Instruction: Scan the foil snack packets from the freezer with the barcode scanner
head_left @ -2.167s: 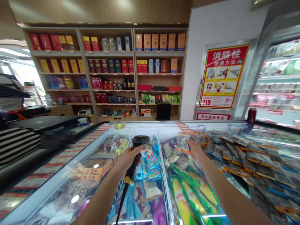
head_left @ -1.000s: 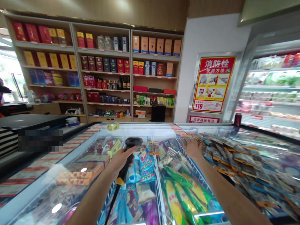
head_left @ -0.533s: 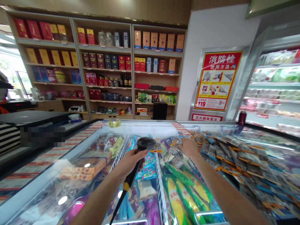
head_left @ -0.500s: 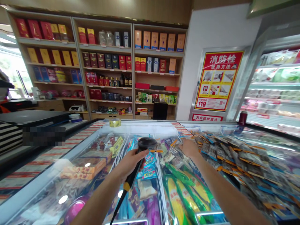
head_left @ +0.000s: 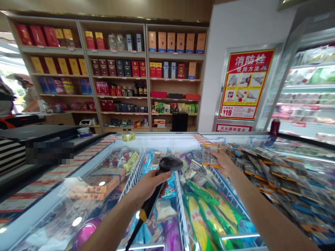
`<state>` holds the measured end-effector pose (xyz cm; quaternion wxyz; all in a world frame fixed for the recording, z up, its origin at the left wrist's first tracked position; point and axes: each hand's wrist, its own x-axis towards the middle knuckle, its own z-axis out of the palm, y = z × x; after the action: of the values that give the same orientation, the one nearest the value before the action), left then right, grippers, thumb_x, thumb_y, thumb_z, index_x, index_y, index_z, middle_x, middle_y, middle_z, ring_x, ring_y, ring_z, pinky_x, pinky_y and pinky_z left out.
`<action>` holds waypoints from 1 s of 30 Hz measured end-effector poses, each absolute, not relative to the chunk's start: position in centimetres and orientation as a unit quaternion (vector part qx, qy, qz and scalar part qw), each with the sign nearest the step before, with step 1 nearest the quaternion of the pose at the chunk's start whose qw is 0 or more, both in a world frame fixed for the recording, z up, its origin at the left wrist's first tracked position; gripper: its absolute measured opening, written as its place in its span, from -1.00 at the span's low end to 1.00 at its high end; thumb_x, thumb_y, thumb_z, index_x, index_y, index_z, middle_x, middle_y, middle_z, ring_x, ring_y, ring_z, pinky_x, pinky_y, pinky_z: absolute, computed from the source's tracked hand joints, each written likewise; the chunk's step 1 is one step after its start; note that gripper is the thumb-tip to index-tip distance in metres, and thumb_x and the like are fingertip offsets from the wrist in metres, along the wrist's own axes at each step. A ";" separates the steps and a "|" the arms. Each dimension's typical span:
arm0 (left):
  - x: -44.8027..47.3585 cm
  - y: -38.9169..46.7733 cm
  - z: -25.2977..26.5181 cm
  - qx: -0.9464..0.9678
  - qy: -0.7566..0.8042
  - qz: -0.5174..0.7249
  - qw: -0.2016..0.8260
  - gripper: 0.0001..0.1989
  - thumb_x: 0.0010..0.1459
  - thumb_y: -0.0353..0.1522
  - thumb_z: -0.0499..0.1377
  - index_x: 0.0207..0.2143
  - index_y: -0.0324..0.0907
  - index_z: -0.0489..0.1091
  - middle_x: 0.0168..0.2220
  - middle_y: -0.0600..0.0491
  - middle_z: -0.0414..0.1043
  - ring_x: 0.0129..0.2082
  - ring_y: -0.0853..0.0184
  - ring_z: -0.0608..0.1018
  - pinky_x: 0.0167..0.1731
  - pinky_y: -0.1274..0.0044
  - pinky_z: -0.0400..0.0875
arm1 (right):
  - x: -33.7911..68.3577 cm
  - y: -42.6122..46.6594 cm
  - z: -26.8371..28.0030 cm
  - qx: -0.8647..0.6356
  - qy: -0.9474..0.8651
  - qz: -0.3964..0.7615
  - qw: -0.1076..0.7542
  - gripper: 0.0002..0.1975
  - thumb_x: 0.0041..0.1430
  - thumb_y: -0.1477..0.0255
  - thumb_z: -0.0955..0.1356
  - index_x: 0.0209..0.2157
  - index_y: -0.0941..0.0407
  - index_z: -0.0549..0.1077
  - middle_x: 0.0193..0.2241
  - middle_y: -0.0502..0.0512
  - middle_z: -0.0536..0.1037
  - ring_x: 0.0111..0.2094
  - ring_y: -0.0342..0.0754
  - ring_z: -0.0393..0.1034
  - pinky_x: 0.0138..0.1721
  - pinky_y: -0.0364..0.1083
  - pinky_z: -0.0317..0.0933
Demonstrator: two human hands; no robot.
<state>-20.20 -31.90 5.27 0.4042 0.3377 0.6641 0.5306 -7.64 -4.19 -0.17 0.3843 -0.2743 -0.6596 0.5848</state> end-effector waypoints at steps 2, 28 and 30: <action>-19.9 -31.8 4.8 0.334 0.652 0.530 0.428 -0.64 -0.16 -0.11 0.15 -0.51 -0.22 0.20 -0.66 0.17 0.25 -0.69 0.51 0.29 -0.63 0.61 0.13 | -8.1 -4.6 0.0 -0.224 -0.575 0.671 0.411 -0.81 -0.04 0.47 0.25 -0.30 0.06 0.30 -0.51 -0.01 0.53 -0.48 -0.05 0.45 -0.44 -0.04 0.34; -19.2 -31.9 4.4 0.341 0.651 0.496 0.463 -0.65 -0.15 -0.12 0.14 -0.50 -0.23 0.20 -0.65 0.17 0.25 -0.69 0.50 0.29 -0.62 0.59 0.16 | -9.9 -5.3 -0.9 -0.144 -0.481 0.761 0.410 -0.78 0.00 0.32 0.23 -0.28 0.07 0.33 -0.35 0.04 0.54 -0.23 0.00 0.41 -0.25 0.02 0.31; -19.3 -31.8 4.3 0.336 0.647 0.496 0.472 -0.65 -0.15 -0.12 0.15 -0.48 -0.23 0.21 -0.63 0.16 0.26 -0.68 0.50 0.31 -0.62 0.60 0.17 | -9.8 -5.3 -0.9 -0.141 -0.493 0.754 0.411 -0.77 -0.02 0.30 0.25 -0.29 0.07 0.33 -0.34 0.04 0.54 -0.22 0.00 0.41 -0.24 0.01 0.30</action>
<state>-19.32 -31.84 4.31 0.4716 0.3363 0.6473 0.4955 -9.83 -5.32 -0.91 0.4114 -0.1414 -0.4929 0.7536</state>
